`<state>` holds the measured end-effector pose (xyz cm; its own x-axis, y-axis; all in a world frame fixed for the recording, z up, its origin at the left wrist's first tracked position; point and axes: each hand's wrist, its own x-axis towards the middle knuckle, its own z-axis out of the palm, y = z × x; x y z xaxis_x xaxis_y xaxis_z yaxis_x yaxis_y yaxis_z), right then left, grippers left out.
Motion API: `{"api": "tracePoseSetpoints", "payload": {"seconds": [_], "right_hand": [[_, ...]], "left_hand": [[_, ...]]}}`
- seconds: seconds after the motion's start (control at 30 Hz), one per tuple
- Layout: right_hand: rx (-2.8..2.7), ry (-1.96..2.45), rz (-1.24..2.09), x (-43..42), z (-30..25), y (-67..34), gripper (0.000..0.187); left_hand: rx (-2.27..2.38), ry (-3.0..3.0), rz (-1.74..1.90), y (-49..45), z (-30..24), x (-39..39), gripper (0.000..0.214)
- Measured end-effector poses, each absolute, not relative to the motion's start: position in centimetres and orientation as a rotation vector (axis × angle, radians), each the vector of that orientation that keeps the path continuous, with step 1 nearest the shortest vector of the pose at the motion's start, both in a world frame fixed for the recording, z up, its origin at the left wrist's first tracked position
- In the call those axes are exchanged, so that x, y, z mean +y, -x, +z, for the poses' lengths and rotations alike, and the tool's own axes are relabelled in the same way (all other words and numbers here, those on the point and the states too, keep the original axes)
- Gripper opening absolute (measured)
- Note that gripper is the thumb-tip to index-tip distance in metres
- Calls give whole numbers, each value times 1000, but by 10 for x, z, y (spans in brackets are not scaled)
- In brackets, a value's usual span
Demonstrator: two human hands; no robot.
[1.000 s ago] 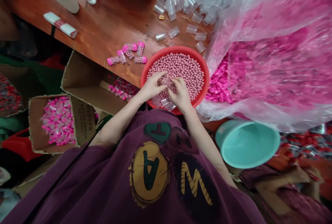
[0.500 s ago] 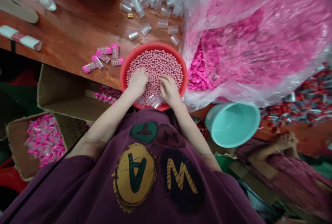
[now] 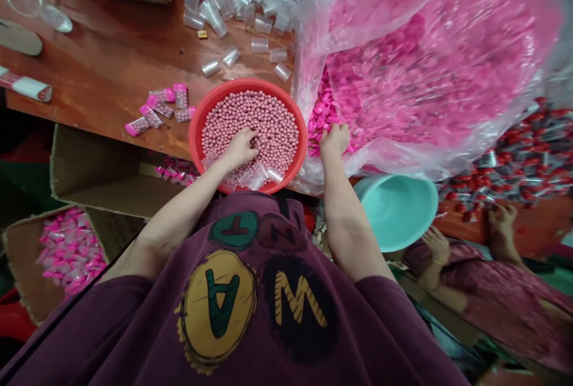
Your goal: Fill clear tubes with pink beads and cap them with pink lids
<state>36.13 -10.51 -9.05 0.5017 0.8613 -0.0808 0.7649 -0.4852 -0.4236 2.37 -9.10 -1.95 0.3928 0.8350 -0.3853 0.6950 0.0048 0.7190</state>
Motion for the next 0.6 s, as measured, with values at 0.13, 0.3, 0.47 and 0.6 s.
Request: {"api": "tracePoseSetpoints", "payload": {"seconds": [0.13,0.3,0.47,0.6], "right_hand": [[-1342,2327,403,-109,-82,-370,15],[-1212,2019,498,-126,-52,-356,43],[-1071,1609,1095,-133,-6,-284,56],[-949,1393,1447,-126,18,-234,57]], "left_hand": [[1274,-1435,412,0,-5,-94,42],[983,-968,589,5,10,-105,47],[862,-643,623,-7,15,-111,43],[800,-466,577,-13,19,-113,32]]}}
